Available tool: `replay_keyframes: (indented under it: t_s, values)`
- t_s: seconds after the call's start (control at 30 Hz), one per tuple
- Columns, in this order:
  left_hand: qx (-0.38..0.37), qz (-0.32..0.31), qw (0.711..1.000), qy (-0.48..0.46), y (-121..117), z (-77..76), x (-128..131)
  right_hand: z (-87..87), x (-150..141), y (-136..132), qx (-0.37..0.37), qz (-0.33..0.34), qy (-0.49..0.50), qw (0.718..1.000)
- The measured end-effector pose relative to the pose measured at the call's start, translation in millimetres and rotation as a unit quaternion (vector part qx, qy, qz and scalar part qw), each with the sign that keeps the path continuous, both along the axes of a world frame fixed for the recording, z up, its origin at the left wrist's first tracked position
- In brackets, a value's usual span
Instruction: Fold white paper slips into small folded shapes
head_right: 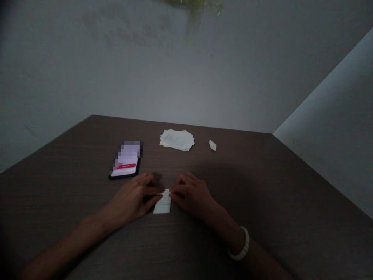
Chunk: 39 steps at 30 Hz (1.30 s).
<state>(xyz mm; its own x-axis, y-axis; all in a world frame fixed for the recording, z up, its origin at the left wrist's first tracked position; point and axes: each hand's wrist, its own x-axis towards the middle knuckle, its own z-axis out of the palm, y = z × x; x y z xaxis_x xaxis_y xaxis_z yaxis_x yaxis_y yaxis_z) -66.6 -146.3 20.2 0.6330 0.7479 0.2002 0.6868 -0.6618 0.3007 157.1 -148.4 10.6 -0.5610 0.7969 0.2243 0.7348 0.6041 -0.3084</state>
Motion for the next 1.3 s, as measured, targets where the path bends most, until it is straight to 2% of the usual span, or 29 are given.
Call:
replay_keyframes:
  t_s: [0.27,0.53,0.97,1.13,1.3]
  values:
    - [-0.030,0.014,0.999,-0.011,1,-1.0,-3,4.3,8,-6,-0.041,0.002,0.021,0.999]
    - [0.019,0.044,0.999,-0.013,1,-6.4,7,4.2,8,-6,-0.050,0.014,0.036,0.998]
    - [-0.018,0.008,1.000,-0.014,2,-4.8,-4,2.2,8,-6,-0.055,0.005,0.038,0.998]
    - [-0.041,-0.002,0.998,-0.041,-1,-4.0,-1,4.7,8,-7,-0.066,0.022,0.068,0.995]
    - [-0.041,0.002,0.993,-0.107,-4,-9.1,4,2.0,6,-6,-0.060,0.026,0.116,0.991]
